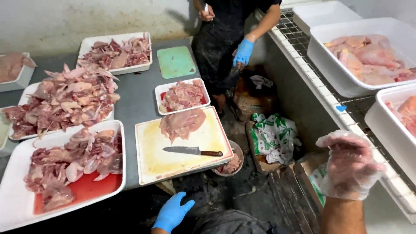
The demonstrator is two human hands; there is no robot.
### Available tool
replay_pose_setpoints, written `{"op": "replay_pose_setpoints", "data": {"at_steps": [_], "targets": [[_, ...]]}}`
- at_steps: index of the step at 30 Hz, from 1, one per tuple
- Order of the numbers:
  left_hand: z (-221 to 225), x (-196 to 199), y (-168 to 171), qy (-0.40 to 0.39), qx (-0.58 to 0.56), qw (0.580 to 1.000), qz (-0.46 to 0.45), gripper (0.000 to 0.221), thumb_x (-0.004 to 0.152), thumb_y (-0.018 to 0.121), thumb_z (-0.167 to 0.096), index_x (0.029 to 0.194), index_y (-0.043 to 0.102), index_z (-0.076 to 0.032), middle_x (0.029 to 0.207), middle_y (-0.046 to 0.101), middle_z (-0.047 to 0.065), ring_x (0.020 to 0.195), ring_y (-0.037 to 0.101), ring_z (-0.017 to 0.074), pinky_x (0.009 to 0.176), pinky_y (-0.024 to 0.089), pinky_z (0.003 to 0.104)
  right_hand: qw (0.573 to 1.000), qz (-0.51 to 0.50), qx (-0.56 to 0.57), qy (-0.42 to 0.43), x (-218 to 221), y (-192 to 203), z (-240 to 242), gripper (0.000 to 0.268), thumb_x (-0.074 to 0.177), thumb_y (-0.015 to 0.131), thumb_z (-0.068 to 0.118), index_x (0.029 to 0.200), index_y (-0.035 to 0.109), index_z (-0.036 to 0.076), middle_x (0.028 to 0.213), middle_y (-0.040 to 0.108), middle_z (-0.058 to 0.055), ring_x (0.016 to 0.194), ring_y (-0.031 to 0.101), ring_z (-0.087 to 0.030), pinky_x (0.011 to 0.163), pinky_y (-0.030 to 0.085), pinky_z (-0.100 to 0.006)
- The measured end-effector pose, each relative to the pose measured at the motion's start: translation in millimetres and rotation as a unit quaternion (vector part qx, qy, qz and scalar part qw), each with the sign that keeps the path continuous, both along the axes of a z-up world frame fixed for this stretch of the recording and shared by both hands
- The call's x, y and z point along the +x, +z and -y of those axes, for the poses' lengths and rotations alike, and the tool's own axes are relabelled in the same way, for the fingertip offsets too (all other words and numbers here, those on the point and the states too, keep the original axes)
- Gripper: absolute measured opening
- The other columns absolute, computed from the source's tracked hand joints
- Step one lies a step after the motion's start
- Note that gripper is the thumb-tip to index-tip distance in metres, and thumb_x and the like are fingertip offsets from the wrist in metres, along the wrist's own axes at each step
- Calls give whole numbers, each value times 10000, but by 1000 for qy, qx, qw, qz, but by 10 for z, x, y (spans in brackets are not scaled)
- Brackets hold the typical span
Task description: A person is trimming and slicing raw chicken breasts on a cutting board using a knife in a food production environment.
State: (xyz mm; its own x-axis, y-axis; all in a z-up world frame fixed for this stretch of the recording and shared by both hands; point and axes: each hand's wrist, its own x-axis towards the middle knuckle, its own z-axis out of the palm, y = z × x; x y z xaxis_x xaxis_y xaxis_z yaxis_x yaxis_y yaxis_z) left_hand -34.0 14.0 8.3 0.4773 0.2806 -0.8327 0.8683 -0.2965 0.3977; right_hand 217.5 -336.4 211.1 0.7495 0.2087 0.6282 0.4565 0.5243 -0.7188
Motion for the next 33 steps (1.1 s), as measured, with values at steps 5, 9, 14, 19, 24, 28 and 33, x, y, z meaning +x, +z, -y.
{"op": "replay_pose_setpoints", "data": {"at_steps": [5,9,14,19,24,28,33], "targets": [[-84,27,-244,14,-22,999,-37,754,1039,590,-638,1666,360,-288,1757,302,-35,1595,381,237,1338,337,427,897,-373,-165,-171,-16,18,-658,115,1036,605,174,1017,713,138,829,699,-21,740,648,-163,965,580,-364],[-38,25,-439,-17,-6,1000,-10,773,1000,608,-666,1643,399,-291,1716,386,-54,1556,443,200,1302,366,364,932,-127,-337,21,446,-938,-433,384,946,518,150,1261,667,-12,1180,764,-208,981,747,-267,921,634,-433],[-46,50,-233,-11,-7,1000,-10,739,1030,569,-653,1649,380,-297,1734,342,-14,1569,423,240,1311,361,412,779,-134,-606,87,514,-1122,-553,432,909,742,240,1332,766,153,1214,843,-31,1083,784,-139,947,618,-309],[-158,-175,-609,69,69,988,122,773,937,673,-614,1584,490,-234,1661,490,-10,1528,486,236,1278,376,379,735,-48,-650,184,491,-1156,-549,524,871,780,444,1340,764,212,1241,802,26,1083,777,-110,938,645,-327],[-283,-356,-446,127,147,970,148,488,902,716,-570,1223,656,-207,1303,687,41,1228,640,266,1070,468,401,731,-49,-663,154,497,-1433,-592,452,872,823,352,1307,786,235,1164,819,45,1039,760,-86,942,611,-291],[-382,-448,-172,187,237,940,157,441,918,685,-526,756,580,-130,917,753,180,855,674,411,781,489,501,730,-12,-672,127,592,-1633,-581,230,889,838,361,1024,763,191,1020,776,62,954,673,-94,912,515,-303],[-404,-453,28,216,212,944,133,317,911,581,-333,711,416,-150,698,498,70,684,442,250,662,372,460,737,-76,-658,133,530,-1494,-782,228,938,816,259,846,669,112,871,765,-16,855,640,-136,853,510,-310]]}}
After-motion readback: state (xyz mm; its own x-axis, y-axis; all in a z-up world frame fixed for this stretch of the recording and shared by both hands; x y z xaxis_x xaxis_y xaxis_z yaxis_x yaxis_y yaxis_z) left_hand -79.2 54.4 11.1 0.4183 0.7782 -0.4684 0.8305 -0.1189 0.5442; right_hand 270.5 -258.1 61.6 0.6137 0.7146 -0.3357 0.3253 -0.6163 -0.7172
